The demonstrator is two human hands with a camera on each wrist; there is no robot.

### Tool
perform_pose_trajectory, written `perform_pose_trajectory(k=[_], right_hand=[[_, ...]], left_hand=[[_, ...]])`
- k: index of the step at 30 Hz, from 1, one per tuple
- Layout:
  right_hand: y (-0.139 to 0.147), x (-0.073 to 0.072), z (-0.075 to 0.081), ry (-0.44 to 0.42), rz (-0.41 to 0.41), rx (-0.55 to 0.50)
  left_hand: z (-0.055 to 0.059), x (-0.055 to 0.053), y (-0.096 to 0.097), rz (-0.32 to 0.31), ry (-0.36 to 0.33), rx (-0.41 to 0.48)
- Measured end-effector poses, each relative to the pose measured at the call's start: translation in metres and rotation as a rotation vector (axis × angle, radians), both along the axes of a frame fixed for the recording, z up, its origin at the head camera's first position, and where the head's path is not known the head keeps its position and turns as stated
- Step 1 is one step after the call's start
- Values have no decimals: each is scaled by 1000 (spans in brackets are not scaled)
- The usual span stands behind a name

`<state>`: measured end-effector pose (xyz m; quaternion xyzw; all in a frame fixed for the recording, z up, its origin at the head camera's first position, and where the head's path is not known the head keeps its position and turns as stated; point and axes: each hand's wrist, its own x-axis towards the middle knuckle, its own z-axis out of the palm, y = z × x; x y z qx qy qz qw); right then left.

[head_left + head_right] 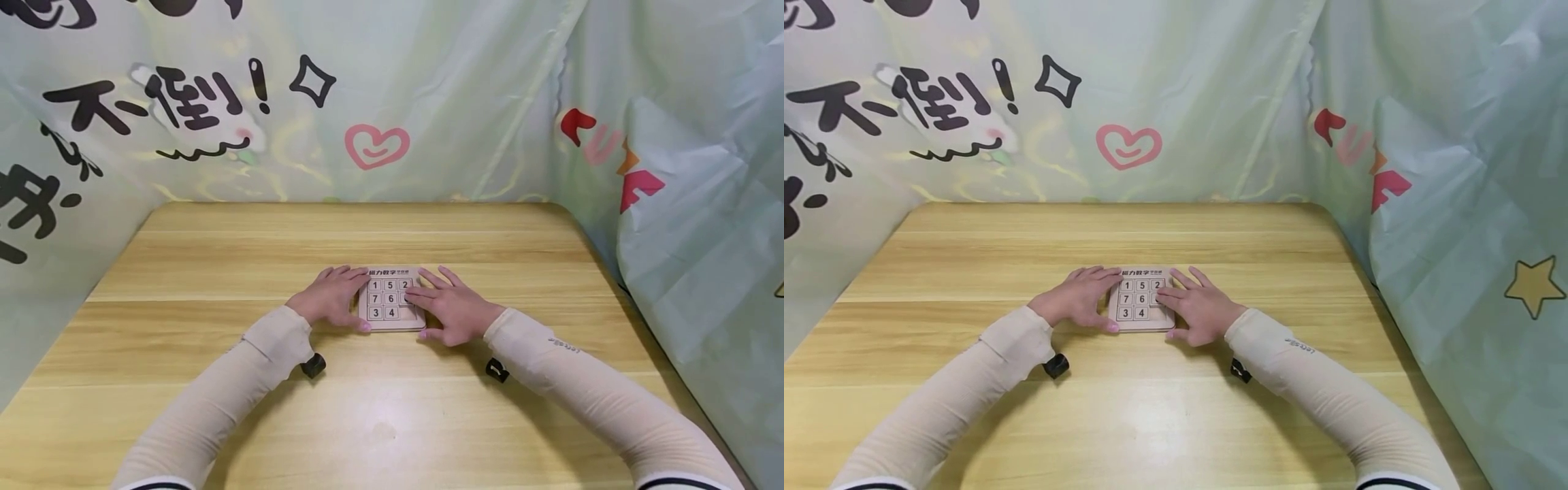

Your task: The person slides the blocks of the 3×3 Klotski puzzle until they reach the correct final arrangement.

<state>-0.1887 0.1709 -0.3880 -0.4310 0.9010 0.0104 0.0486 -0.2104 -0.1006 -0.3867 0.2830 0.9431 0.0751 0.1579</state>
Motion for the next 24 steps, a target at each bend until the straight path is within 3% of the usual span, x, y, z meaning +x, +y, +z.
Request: perform_pose_trajectory(k=[24], right_hand=[[-1,2,0,13,2,3]], left_hand=[[0,-2,1,-2,-5,-21]])
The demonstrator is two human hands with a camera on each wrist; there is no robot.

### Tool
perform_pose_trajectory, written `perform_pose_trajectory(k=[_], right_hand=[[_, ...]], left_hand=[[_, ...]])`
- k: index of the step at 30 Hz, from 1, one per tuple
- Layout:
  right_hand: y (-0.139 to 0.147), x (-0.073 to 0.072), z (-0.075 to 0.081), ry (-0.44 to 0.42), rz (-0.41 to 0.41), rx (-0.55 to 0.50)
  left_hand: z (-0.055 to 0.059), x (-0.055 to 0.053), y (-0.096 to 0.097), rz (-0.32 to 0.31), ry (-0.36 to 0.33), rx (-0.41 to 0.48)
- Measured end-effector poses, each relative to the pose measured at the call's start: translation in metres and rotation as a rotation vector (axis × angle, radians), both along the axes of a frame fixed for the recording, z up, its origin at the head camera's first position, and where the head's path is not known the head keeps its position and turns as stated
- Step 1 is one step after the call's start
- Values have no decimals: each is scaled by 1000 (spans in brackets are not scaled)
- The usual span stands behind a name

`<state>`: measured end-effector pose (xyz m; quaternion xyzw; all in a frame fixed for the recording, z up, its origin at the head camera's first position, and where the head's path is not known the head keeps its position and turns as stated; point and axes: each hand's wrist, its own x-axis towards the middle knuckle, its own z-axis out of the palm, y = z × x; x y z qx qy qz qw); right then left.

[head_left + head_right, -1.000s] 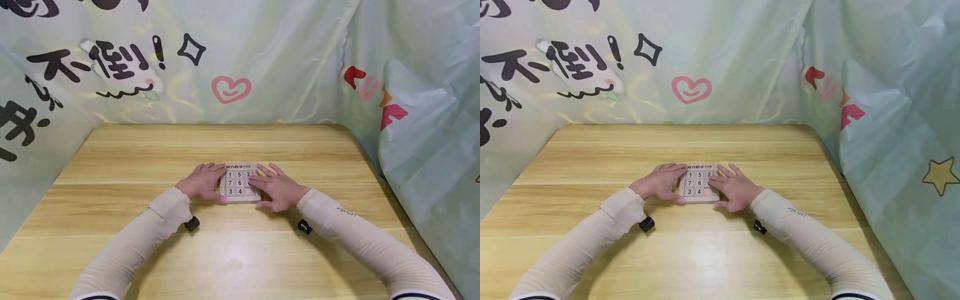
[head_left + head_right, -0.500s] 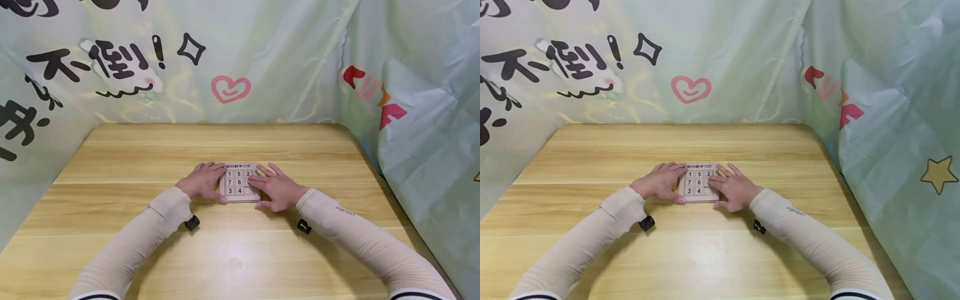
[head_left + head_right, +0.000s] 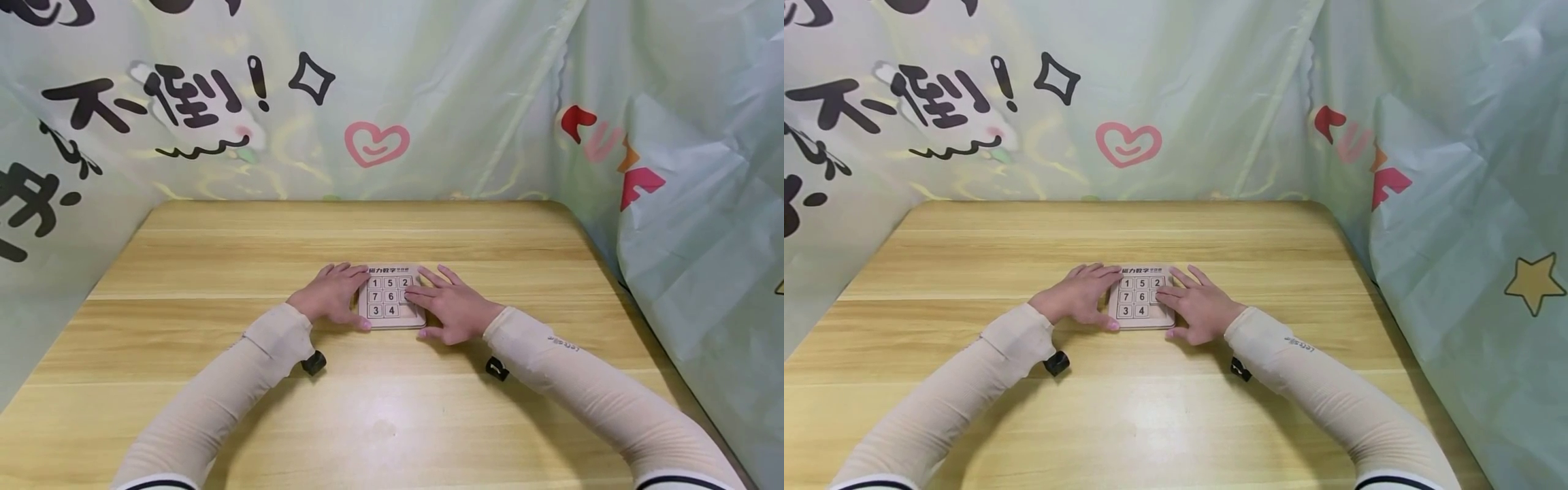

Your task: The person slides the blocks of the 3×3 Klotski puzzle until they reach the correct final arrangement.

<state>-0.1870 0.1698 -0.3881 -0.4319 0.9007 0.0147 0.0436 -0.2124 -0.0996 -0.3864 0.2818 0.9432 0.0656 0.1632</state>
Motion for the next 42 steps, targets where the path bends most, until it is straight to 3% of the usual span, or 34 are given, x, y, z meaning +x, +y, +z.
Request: perform_pose_trajectory(k=[17,42], right_hand=[[1,2,0,10,17,-13],[3,16,2,-6,77,-35]], left_hand=[[4,-1,1,4,-3,-4],[2,1,0,2,-7,5]])
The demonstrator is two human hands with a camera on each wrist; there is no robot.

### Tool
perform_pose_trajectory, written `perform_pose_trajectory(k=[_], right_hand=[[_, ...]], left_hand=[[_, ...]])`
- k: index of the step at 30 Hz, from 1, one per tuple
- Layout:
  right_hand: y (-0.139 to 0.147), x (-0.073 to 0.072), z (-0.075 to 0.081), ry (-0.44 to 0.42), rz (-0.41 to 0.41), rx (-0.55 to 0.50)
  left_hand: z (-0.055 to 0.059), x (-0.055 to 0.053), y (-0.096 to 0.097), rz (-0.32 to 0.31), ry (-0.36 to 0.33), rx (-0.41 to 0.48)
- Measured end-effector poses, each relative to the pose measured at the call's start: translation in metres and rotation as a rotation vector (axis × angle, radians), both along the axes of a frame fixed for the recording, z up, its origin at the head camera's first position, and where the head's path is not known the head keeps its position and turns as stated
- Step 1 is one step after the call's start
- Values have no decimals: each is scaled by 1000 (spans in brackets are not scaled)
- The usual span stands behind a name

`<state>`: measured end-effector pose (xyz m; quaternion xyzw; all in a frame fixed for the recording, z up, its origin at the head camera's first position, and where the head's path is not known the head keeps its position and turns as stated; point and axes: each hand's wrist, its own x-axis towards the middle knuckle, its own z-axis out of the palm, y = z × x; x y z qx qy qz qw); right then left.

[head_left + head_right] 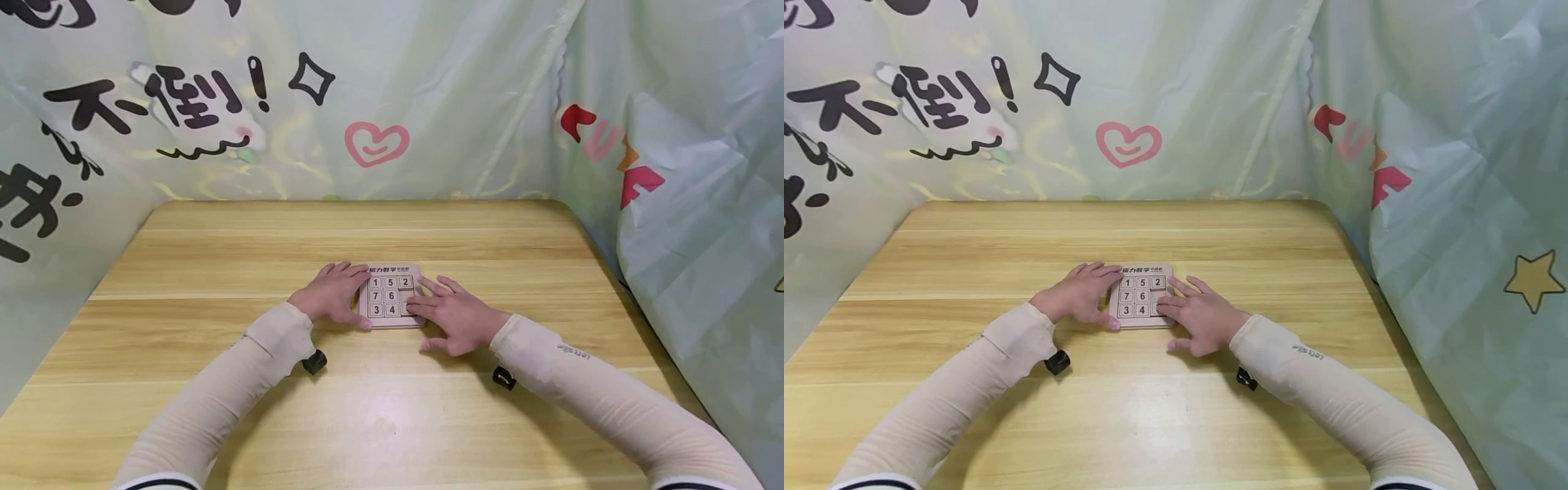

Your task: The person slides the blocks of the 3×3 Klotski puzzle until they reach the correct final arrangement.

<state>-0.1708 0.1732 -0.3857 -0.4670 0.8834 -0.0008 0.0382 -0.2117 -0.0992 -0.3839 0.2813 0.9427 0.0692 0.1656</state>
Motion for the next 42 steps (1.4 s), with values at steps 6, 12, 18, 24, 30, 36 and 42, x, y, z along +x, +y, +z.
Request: perform_pose_trajectory(k=[6,12,18,24,30,36,42], right_hand=[[-1,0,0,-7,-2,10],[-1,2,1,-10,2,8],[-1,1,2,-12,5,6],[-2,0,2,-9,3,4],[-6,-3,1,-4,-9,-13],[-13,-8,-1,9,-2,-18],[-16,-13,-2,12,-7,-8]], left_hand=[[-1,-1,0,5,-2,6],[-2,-1,0,4,3,5],[-2,-1,0,1,3,3],[-1,0,0,1,1,-4],[0,0,0,0,1,-1],[1,0,0,-5,3,-2],[2,0,1,-3,12,-2]])
